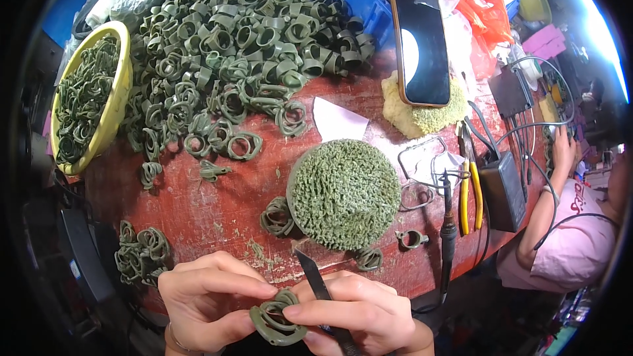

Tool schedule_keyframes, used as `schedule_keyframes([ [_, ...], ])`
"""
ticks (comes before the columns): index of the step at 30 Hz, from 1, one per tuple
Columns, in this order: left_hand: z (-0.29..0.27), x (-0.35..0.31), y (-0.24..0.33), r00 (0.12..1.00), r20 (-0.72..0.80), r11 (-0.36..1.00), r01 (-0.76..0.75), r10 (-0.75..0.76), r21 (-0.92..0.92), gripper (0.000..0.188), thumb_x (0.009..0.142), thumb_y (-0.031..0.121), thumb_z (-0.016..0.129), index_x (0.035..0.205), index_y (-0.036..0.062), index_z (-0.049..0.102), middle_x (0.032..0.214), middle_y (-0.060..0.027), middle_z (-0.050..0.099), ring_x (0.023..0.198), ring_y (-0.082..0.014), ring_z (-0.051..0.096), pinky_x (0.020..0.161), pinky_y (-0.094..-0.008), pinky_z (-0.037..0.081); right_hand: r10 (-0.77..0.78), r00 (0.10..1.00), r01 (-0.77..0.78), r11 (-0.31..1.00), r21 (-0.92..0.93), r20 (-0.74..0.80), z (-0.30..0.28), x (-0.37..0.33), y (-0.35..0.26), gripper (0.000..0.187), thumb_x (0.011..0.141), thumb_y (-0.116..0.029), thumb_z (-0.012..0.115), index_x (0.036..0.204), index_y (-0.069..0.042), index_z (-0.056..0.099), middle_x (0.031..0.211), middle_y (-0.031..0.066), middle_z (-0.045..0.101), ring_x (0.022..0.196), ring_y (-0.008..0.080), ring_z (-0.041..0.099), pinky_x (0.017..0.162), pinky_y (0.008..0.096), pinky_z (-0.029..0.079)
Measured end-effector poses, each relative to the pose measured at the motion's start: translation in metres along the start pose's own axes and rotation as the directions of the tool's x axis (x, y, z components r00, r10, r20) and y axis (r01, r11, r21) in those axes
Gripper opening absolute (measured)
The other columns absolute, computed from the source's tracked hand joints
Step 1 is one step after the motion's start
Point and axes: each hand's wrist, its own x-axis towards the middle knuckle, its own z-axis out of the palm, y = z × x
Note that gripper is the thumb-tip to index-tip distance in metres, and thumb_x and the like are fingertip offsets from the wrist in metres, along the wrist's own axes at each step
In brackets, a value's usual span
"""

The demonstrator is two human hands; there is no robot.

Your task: Trimming and assembling green wax ring components onto a base for candle production.

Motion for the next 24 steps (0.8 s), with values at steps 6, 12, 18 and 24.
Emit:
schedule_keyframes([
  [6, 0.012, 0.009, 0.025, 0.964, -0.139, 0.965, 0.241, -0.226, 0.100, 0.022, 0.068, -0.009, 0.059, 0.089, -0.0066, 0.056, 0.088, -0.0130, 0.053, 0.078, -0.0157, 0.055, 0.066, -0.0229, 0.046, 0.066, 0.997, -0.067, 0.998, -0.017, -0.039, 0.003, -0.002, 0.003, 0.021, 0.068, -0.015, 0.066, 0.076, -0.001, 0.053, 0.066, 0.0126, 0.056, 0.056, 0.0219, 0.059, 0.051, 0.0296, 0.049],
  [12, 0.000, 0.002, -0.004, 0.999, -0.028, 0.997, -0.038, 0.040, 0.063, 0.021, 0.070, -0.009, 0.058, 0.089, -0.0059, 0.053, 0.089, -0.0120, 0.052, 0.081, -0.0154, 0.054, 0.069, -0.0235, 0.045, 0.087, 0.994, -0.092, 0.993, -0.078, -0.067, 0.005, -0.001, 0.004, 0.018, 0.070, -0.014, 0.065, 0.075, -0.002, 0.053, 0.065, 0.0118, 0.056, 0.055, 0.0193, 0.057, 0.050, 0.0264, 0.047],
  [18, 0.002, -0.005, -0.007, 0.991, -0.122, 0.995, 0.036, -0.048, -0.095, 0.020, 0.071, -0.010, 0.056, 0.090, -0.0064, 0.052, 0.091, -0.0119, 0.052, 0.084, -0.0158, 0.054, 0.073, -0.0250, 0.045, 0.102, 0.984, -0.132, 0.969, -0.207, -0.148, 0.012, -0.005, 0.003, 0.032, 0.081, -0.028, 0.051, 0.093, 0.001, 0.046, 0.060, 0.0102, 0.056, 0.050, 0.0132, 0.053, 0.045, 0.0229, 0.042],
  [24, 0.005, -0.007, -0.009, 0.985, -0.153, 0.995, 0.062, -0.075, -0.084, 0.020, 0.070, -0.011, 0.056, 0.090, -0.0067, 0.051, 0.094, -0.0153, 0.054, 0.084, -0.0170, 0.055, 0.074, -0.0268, 0.045, 0.117, 0.922, -0.176, 0.976, -0.129, -0.368, 0.009, -0.029, 0.002, 0.036, 0.084, -0.037, 0.042, 0.086, -0.001, 0.040, 0.052, 0.0084, 0.052, 0.043, 0.0127, 0.051, 0.040, 0.0207, 0.040],
])
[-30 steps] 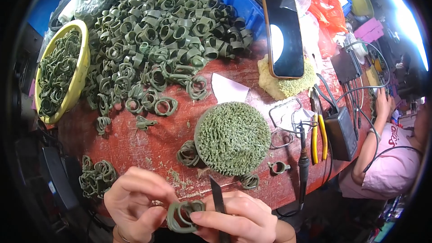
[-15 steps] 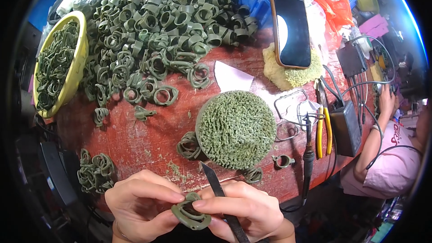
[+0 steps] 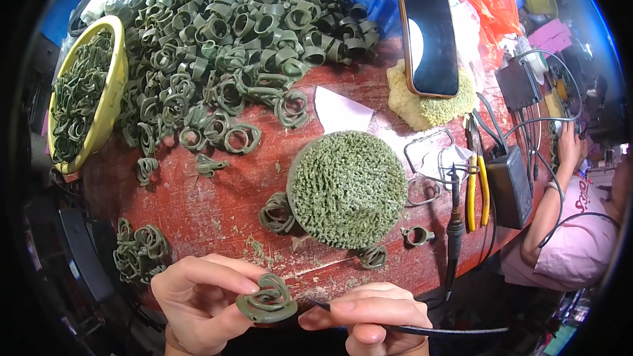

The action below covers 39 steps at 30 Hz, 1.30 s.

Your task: Trimming and assembling green wax ring components onto a base for candle production.

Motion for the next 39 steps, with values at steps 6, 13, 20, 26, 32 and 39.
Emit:
schedule_keyframes([
  [6, 0.002, 0.003, 0.002, 1.000, -0.005, 0.999, 0.006, -0.006, -0.040, 0.018, 0.071, -0.010, 0.056, 0.087, -0.0065, 0.050, 0.091, -0.0169, 0.056, 0.083, -0.0182, 0.056, 0.074, -0.0285, 0.046, -0.067, 0.993, 0.055, 0.991, 0.121, 0.093, 0.009, 0.004, 0.004, 0.034, 0.085, -0.038, 0.036, 0.077, -0.004, 0.037, 0.050, 0.0063, 0.051, 0.043, 0.0131, 0.052, 0.037, 0.0197, 0.039],
  [13, -0.003, 0.007, -0.002, 0.998, 0.068, 0.978, 0.027, -0.013, -0.207, 0.022, 0.067, -0.015, 0.056, 0.088, -0.0098, 0.050, 0.092, -0.0247, 0.054, 0.088, -0.0248, 0.056, 0.075, -0.0314, 0.048, -0.130, 0.982, 0.095, 0.968, 0.234, 0.140, 0.008, 0.007, 0.009, 0.032, 0.086, -0.036, 0.033, 0.079, -0.005, 0.037, 0.050, 0.0061, 0.051, 0.041, 0.0132, 0.050, 0.038, 0.0205, 0.040],
  [20, -0.003, 0.005, -0.001, 0.996, 0.073, 0.967, 0.068, -0.052, -0.247, 0.022, 0.067, -0.015, 0.056, 0.088, -0.0097, 0.050, 0.093, -0.0250, 0.053, 0.088, -0.0245, 0.056, 0.077, -0.0320, 0.047, -0.136, 0.987, 0.111, 0.962, 0.248, 0.084, 0.010, 0.000, 0.015, 0.031, 0.086, -0.035, 0.035, 0.079, -0.005, 0.036, 0.050, 0.0075, 0.050, 0.040, 0.0145, 0.049, 0.037, 0.0217, 0.040],
  [26, 0.001, 0.002, -0.005, 0.999, 0.022, 0.987, -0.034, 0.038, -0.160, 0.016, 0.071, -0.009, 0.056, 0.086, -0.0055, 0.050, 0.090, -0.0174, 0.056, 0.082, -0.0187, 0.057, 0.075, -0.0304, 0.046, -0.057, 0.991, 0.043, 0.992, 0.119, 0.121, 0.009, 0.003, 0.007, 0.030, 0.087, -0.034, 0.035, 0.078, -0.005, 0.036, 0.049, 0.0069, 0.049, 0.039, 0.0152, 0.049, 0.037, 0.0226, 0.039],
  [32, 0.001, 0.002, -0.003, 1.000, 0.011, 0.995, -0.019, 0.021, -0.099, 0.016, 0.072, -0.009, 0.055, 0.086, -0.0056, 0.050, 0.090, -0.0168, 0.056, 0.082, -0.0187, 0.057, 0.074, -0.0302, 0.046, -0.004, 0.997, -0.021, 0.950, 0.313, 0.081, 0.010, 0.002, 0.006, 0.032, 0.086, -0.037, 0.036, 0.077, -0.006, 0.037, 0.051, 0.0061, 0.049, 0.040, 0.0139, 0.048, 0.039, 0.0209, 0.038],
  [39, -0.002, 0.005, -0.001, 1.000, 0.025, 0.998, 0.008, -0.006, -0.062, 0.021, 0.065, -0.012, 0.060, 0.085, -0.0087, 0.054, 0.089, -0.0231, 0.056, 0.083, -0.0209, 0.057, 0.072, -0.0289, 0.049, 0.072, 0.993, -0.086, 0.985, 0.152, 0.098, 0.007, 0.002, 0.003, 0.034, 0.084, -0.039, 0.037, 0.076, -0.006, 0.038, 0.050, 0.0070, 0.048, 0.041, 0.0140, 0.049, 0.039, 0.0224, 0.038],
])
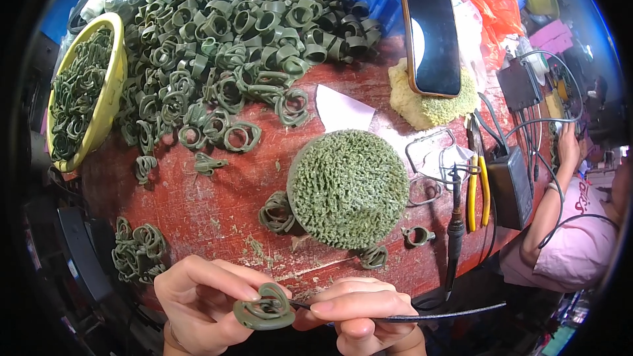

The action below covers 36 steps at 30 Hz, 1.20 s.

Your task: Trimming and assembling green wax ring components onto a base for candle production.

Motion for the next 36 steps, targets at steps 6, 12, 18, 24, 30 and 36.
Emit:
schedule_keyframes([
  [6, 0.002, -0.003, 0.000, 1.000, -0.017, 0.998, -0.024, 0.025, 0.051, 0.020, 0.067, -0.010, 0.059, 0.086, -0.0064, 0.053, 0.088, -0.0184, 0.057, 0.082, -0.0186, 0.058, 0.072, -0.0269, 0.048, -0.018, 1.000, 0.018, 0.999, 0.031, 0.002, 0.001, -0.002, 0.003, 0.034, 0.085, -0.038, 0.037, 0.076, -0.005, 0.038, 0.050, 0.0082, 0.048, 0.039, 0.0147, 0.047, 0.038, 0.0230, 0.038],
  [12, 0.004, -0.005, 0.004, 0.997, -0.047, 0.998, 0.055, -0.053, 0.040, 0.021, 0.070, -0.010, 0.057, 0.089, -0.0064, 0.050, 0.091, -0.0142, 0.056, 0.082, -0.0155, 0.056, 0.073, -0.0262, 0.046, -0.076, 0.996, 0.075, 0.997, -0.026, -0.043, 0.003, 0.000, 0.002, 0.033, 0.087, -0.038, 0.031, 0.079, -0.006, 0.035, 0.051, 0.0103, 0.050, 0.036, 0.0140, 0.046, 0.035, 0.0215, 0.037],
  [18, 0.002, -0.006, 0.002, 0.999, -0.031, 0.998, 0.021, -0.019, 0.059, 0.021, 0.070, -0.010, 0.058, 0.089, -0.0065, 0.050, 0.092, -0.0142, 0.056, 0.083, -0.0158, 0.056, 0.074, -0.0265, 0.046, -0.172, 0.985, 0.171, 0.984, -0.058, -0.017, -0.002, -0.001, 0.005, 0.033, 0.087, -0.039, 0.028, 0.080, -0.007, 0.034, 0.050, 0.0085, 0.050, 0.037, 0.0136, 0.048, 0.036, 0.0207, 0.037],
  [24, 0.003, -0.007, 0.002, 0.999, -0.037, 1.000, 0.020, -0.020, -0.011, 0.020, 0.070, -0.010, 0.058, 0.089, -0.0062, 0.051, 0.092, -0.0146, 0.056, 0.084, -0.0164, 0.056, 0.074, -0.0268, 0.046, -0.245, 0.970, 0.243, 0.965, -0.099, -0.005, 0.001, 0.003, 0.003, 0.033, 0.086, -0.040, 0.029, 0.080, -0.007, 0.033, 0.049, 0.0070, 0.051, 0.040, 0.0128, 0.050, 0.037, 0.0207, 0.038],
  [30, 0.003, -0.005, 0.008, 0.999, -0.016, 0.991, -0.035, 0.037, 0.127, 0.020, 0.069, -0.011, 0.058, 0.088, -0.0063, 0.052, 0.093, -0.0151, 0.056, 0.085, -0.0174, 0.056, 0.074, -0.0265, 0.047, -0.326, 0.945, 0.325, 0.926, -0.190, 0.028, -0.004, 0.005, -0.002, 0.034, 0.085, -0.040, 0.034, 0.077, -0.007, 0.036, 0.049, 0.0050, 0.050, 0.041, 0.0132, 0.051, 0.038, 0.0211, 0.040],
  [36, 0.003, -0.005, 0.010, 0.999, -0.011, 0.969, -0.035, 0.039, 0.245, 0.021, 0.069, -0.011, 0.058, 0.088, -0.0064, 0.053, 0.094, -0.0153, 0.056, 0.085, -0.0171, 0.056, 0.073, -0.0253, 0.047, -0.334, 0.938, 0.343, 0.932, -0.120, 0.090, -0.005, 0.006, -0.006, 0.028, 0.083, -0.034, 0.044, 0.080, -0.007, 0.042, 0.050, 0.0059, 0.054, 0.043, 0.0164, 0.056, 0.039, 0.0219, 0.044],
])
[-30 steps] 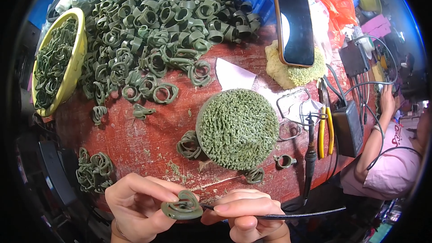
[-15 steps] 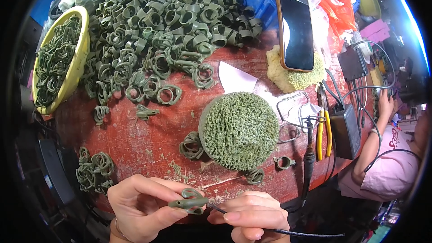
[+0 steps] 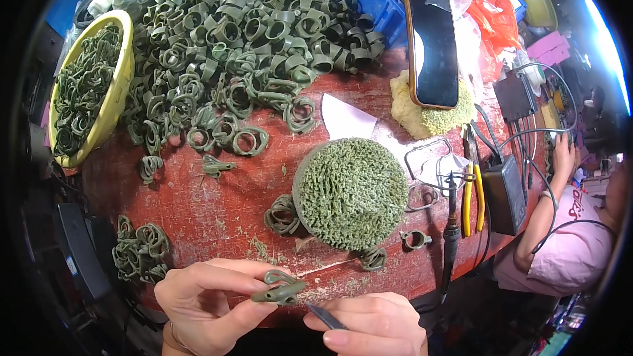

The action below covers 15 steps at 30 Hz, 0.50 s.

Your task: Trimming and assembling green wax ring components onto a base for candle production.

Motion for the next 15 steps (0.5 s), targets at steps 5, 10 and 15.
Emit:
schedule_keyframes([
  [5, 0.002, 0.000, 0.001, 0.998, -0.002, 0.995, 0.064, -0.065, -0.081, 0.019, 0.070, -0.010, 0.058, 0.088, -0.0061, 0.053, 0.092, -0.0143, 0.057, 0.084, -0.0162, 0.056, 0.073, -0.0248, 0.046, -0.098, 0.991, 0.102, 0.994, -0.037, 0.092, -0.002, 0.003, 0.002, 0.027, 0.083, -0.033, 0.043, 0.081, -0.006, 0.042, 0.050, 0.0073, 0.054, 0.042, 0.0175, 0.055, 0.038, 0.0255, 0.046],
  [10, 0.001, -0.002, -0.001, 0.977, -0.015, 0.944, 0.199, -0.211, -0.263, 0.019, 0.070, -0.011, 0.057, 0.087, -0.0055, 0.052, 0.088, -0.0127, 0.058, 0.080, -0.0151, 0.057, 0.073, -0.0249, 0.045, -0.082, 0.995, 0.084, 0.996, -0.024, 0.059, -0.001, 0.003, 0.002, 0.028, 0.083, -0.035, 0.040, 0.081, -0.007, 0.043, 0.050, 0.0057, 0.054, 0.046, 0.0157, 0.056, 0.040, 0.0241, 0.046],
  [15, 0.003, -0.001, -0.003, 0.979, -0.013, 0.941, 0.190, -0.201, -0.281, 0.019, 0.069, -0.012, 0.057, 0.086, -0.0055, 0.052, 0.087, -0.0126, 0.058, 0.080, -0.0148, 0.057, 0.072, -0.0244, 0.045, -0.073, 0.988, 0.082, 0.995, -0.057, 0.139, -0.009, 0.002, 0.002, 0.029, 0.083, -0.037, 0.040, 0.082, -0.008, 0.043, 0.051, 0.0033, 0.056, 0.044, 0.0148, 0.055, 0.039, 0.0229, 0.045],
])
